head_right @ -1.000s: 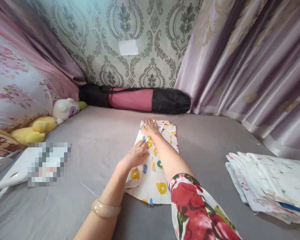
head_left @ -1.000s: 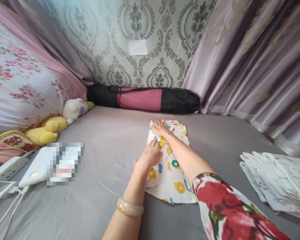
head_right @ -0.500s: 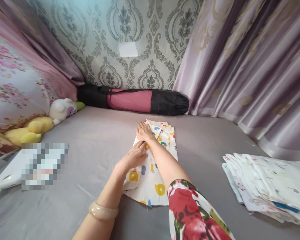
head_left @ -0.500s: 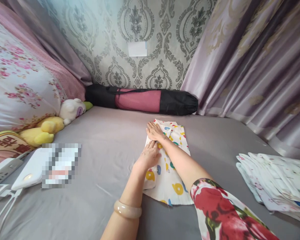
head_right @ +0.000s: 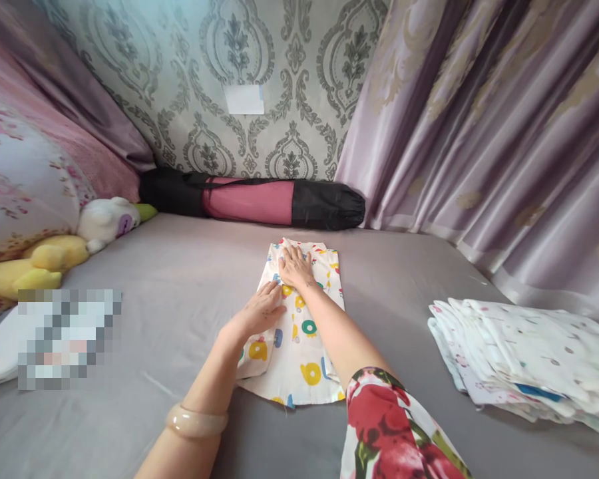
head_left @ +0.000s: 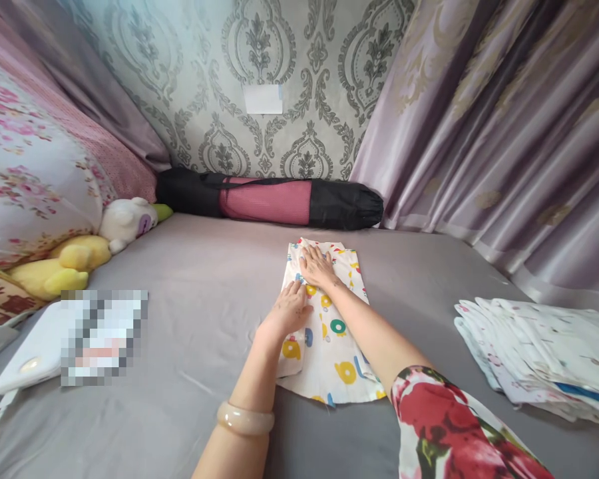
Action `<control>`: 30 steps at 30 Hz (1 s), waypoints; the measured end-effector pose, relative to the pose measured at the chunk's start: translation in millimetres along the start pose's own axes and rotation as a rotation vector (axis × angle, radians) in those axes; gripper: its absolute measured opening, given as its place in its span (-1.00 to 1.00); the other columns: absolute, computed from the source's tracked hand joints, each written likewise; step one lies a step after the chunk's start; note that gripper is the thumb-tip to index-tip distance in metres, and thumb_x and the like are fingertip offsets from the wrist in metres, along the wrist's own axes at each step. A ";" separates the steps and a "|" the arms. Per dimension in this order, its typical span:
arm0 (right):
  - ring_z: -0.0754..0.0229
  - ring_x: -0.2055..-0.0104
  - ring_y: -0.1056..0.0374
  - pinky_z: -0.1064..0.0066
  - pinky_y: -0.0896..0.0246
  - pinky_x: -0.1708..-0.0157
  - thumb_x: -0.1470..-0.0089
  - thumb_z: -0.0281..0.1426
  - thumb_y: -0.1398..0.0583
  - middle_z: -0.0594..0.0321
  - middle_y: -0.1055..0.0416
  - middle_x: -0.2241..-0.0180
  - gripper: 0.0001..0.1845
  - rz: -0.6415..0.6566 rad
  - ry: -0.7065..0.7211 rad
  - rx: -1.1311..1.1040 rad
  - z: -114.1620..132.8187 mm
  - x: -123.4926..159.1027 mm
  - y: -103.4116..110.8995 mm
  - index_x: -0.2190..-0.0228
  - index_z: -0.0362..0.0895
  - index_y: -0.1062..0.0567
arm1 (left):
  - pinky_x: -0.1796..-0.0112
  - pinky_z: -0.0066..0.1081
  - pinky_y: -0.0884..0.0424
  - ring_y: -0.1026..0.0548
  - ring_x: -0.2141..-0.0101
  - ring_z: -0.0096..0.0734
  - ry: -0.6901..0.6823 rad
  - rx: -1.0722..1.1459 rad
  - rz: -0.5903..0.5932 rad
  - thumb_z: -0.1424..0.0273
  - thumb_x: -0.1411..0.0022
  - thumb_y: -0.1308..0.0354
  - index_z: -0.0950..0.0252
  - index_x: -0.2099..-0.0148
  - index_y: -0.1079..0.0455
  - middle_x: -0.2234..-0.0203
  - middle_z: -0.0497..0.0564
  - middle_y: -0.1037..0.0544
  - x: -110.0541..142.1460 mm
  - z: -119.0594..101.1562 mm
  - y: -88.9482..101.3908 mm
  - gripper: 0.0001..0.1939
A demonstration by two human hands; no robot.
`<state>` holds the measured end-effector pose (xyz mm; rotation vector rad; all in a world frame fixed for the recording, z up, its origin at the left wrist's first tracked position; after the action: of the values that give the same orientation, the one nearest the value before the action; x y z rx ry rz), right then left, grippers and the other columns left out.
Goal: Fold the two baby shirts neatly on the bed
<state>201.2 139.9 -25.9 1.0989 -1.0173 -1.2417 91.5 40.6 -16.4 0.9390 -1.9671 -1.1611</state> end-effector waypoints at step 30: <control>-0.03 -0.42 0.33 -0.07 0.42 -0.32 -0.31 -0.15 0.29 -0.04 0.19 -0.39 -0.28 -0.054 -0.303 -0.043 -58.2 -19.3 14.7 -0.33 -0.30 -0.03 | -0.30 -0.23 0.06 0.10 -0.37 -0.12 0.011 0.020 0.012 0.37 -0.30 0.03 0.42 -0.30 -0.09 -0.36 0.30 -0.02 4.5 -4.9 8.2 -0.45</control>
<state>259.7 163.3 -22.4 0.9270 -1.1880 -1.4979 91.1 37.6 -6.3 0.9405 -1.9759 -1.1297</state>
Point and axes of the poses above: each hand's wrist, its own x-axis away from the middle knuckle, its own y-axis out of the back of the hand, z = x × y, the point moved 5 cm from there along -x, towards the middle knuckle
